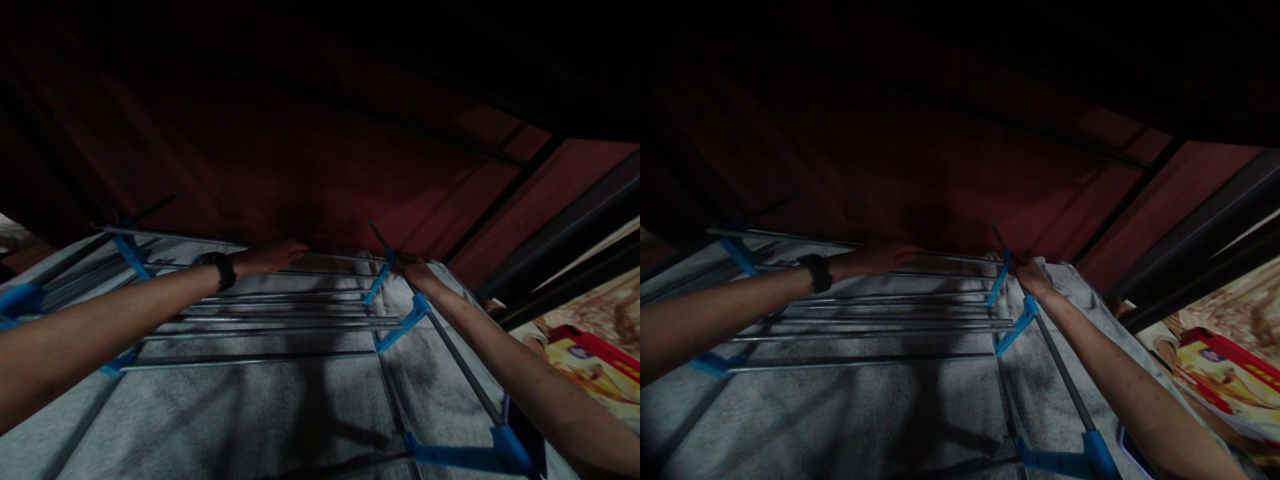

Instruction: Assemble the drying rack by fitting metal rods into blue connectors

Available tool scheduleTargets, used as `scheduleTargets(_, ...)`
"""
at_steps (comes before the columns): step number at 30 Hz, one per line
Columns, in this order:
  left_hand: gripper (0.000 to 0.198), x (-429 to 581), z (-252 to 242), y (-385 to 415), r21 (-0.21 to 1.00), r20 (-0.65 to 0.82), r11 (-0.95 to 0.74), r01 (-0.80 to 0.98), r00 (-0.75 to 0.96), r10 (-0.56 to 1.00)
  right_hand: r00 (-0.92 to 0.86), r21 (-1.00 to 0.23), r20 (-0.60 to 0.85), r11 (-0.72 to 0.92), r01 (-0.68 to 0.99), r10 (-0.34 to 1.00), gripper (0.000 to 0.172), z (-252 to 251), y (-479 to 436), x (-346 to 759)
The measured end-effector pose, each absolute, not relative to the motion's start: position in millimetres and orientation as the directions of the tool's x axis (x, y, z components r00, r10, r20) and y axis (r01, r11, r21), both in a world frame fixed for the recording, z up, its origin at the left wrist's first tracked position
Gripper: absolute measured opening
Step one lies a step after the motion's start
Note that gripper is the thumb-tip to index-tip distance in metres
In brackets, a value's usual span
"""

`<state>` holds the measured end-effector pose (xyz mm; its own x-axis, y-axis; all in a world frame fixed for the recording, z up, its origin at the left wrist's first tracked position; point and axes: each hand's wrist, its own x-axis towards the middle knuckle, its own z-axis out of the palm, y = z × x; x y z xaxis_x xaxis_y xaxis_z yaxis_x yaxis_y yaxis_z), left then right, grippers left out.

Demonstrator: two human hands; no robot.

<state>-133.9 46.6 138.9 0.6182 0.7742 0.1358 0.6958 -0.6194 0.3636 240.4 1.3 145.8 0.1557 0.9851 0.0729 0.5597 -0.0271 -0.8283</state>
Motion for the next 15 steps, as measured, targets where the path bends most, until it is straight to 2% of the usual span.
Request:
scheduleTargets(6,0.044,-132.2,139.8,44.9,0.386,0.129,-0.614,0.689,0.618,0.775,0.131,-0.885,0.056,-0.011,0.466,0.990,0.026,135.5,8.1,247.2)
scheduleTargets(11,0.042,-131.4,141.0,47.2,0.439,0.109,-0.626,0.645,0.653,0.750,0.149,-0.863,0.082,-0.004,0.506,0.985,0.025,125.2,16.4,254.6)
scheduleTargets(15,0.041,-131.2,143.5,50.3,0.415,0.115,-0.628,0.658,0.647,0.754,0.153,-0.836,0.088,-0.011,0.548,0.984,0.024,121.2,20.6,258.1)
